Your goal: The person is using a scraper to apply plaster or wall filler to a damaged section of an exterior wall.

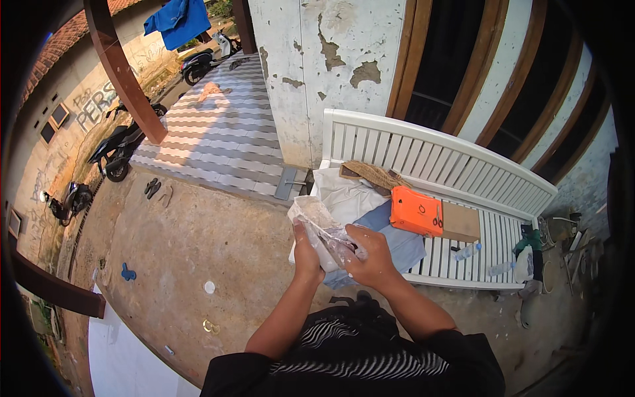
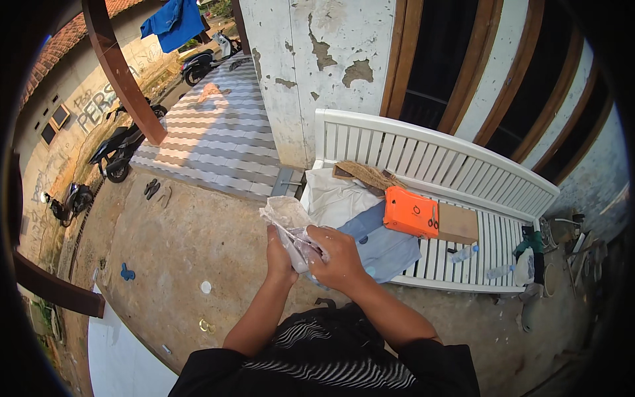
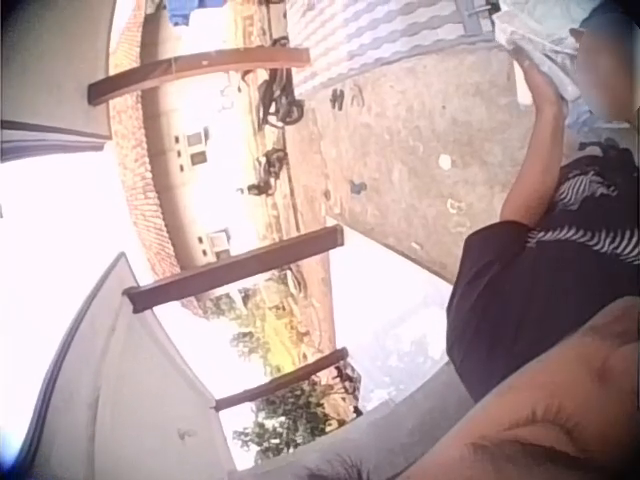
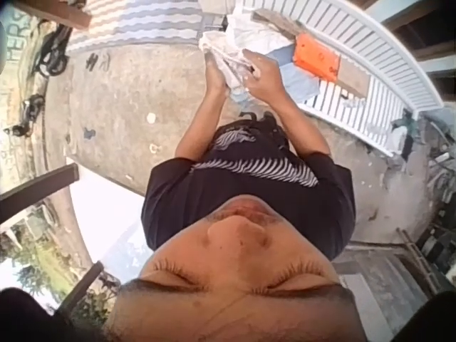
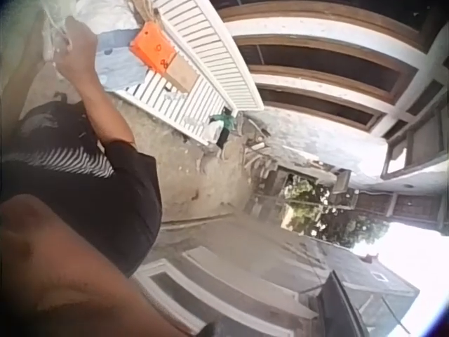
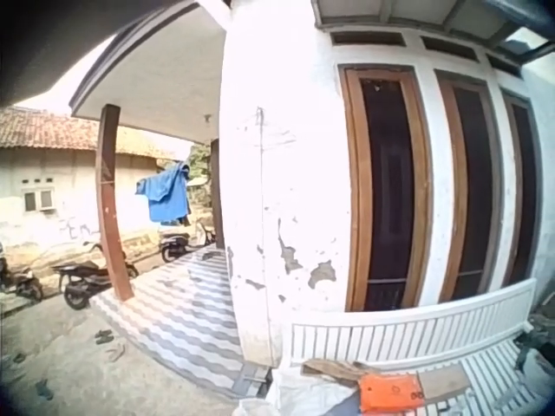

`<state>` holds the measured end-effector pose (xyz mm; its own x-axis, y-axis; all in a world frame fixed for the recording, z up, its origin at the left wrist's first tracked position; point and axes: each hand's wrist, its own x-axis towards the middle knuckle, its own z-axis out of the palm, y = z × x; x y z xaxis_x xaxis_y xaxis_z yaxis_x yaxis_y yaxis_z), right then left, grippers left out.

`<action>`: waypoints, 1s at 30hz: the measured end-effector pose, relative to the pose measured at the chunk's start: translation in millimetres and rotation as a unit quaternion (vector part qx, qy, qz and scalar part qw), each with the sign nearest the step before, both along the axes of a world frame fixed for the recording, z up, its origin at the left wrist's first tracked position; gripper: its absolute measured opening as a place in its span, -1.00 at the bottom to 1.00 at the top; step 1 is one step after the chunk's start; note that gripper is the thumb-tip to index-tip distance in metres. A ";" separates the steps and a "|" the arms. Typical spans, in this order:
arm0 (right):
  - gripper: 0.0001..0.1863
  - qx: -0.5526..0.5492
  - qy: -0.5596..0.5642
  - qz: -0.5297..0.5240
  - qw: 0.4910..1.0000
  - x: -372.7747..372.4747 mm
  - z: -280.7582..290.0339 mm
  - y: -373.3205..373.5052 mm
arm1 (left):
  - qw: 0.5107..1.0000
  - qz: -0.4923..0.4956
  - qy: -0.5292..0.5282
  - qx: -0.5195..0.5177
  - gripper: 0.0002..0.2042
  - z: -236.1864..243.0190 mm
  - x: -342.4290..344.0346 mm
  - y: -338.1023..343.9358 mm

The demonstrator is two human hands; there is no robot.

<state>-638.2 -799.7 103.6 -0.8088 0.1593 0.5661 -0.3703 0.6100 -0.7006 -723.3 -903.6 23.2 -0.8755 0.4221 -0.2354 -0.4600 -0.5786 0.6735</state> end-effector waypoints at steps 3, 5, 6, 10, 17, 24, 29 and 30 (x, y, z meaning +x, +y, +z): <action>-0.70 -0.013 -0.022 -0.041 0.999 2.2 0.2 1.3 | 1.000 -0.016 -0.001 -0.010 -0.35 -1.4 -5.7 1.3; -0.65 -0.035 -0.057 -0.051 0.996 1.5 -0.2 3.0 | 1.000 -0.021 0.001 -0.009 -0.34 0.0 -7.9 2.3; -0.65 -0.035 -0.057 -0.055 0.996 0.8 -0.6 4.1 | 1.000 -0.020 0.002 -0.008 -0.34 0.1 -8.9 2.8; -0.76 -0.166 -0.080 -0.081 0.980 -6.5 -21.5 17.1 | 0.999 -0.030 -0.006 -0.012 -0.34 -1.0 -11.6 4.2; -0.69 -0.392 0.004 -0.059 0.918 -16.8 -1.3 31.9 | 0.995 -0.065 -0.032 0.073 -0.33 -5.5 -13.9 -9.6; -0.76 -0.552 -0.050 0.002 0.832 -21.2 -8.0 46.9 | 0.962 -0.079 -0.001 0.261 -0.35 -3.2 -15.2 -30.3; -0.82 -0.570 -0.108 -0.023 0.814 -31.6 -17.3 27.8 | 0.965 -0.065 0.039 0.251 -0.31 -0.9 -11.5 -31.3; -0.84 -0.543 -0.119 -0.031 0.831 -34.2 -21.0 27.6 | 0.966 -0.058 0.049 0.246 -0.31 -1.9 -10.2 -32.4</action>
<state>-672.4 -772.1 82.6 -0.8484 0.5170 -0.1139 -0.1333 -0.4168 -0.8992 -733.5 -936.0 21.3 -0.8238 0.5579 0.1007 -0.4884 -0.7887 0.3735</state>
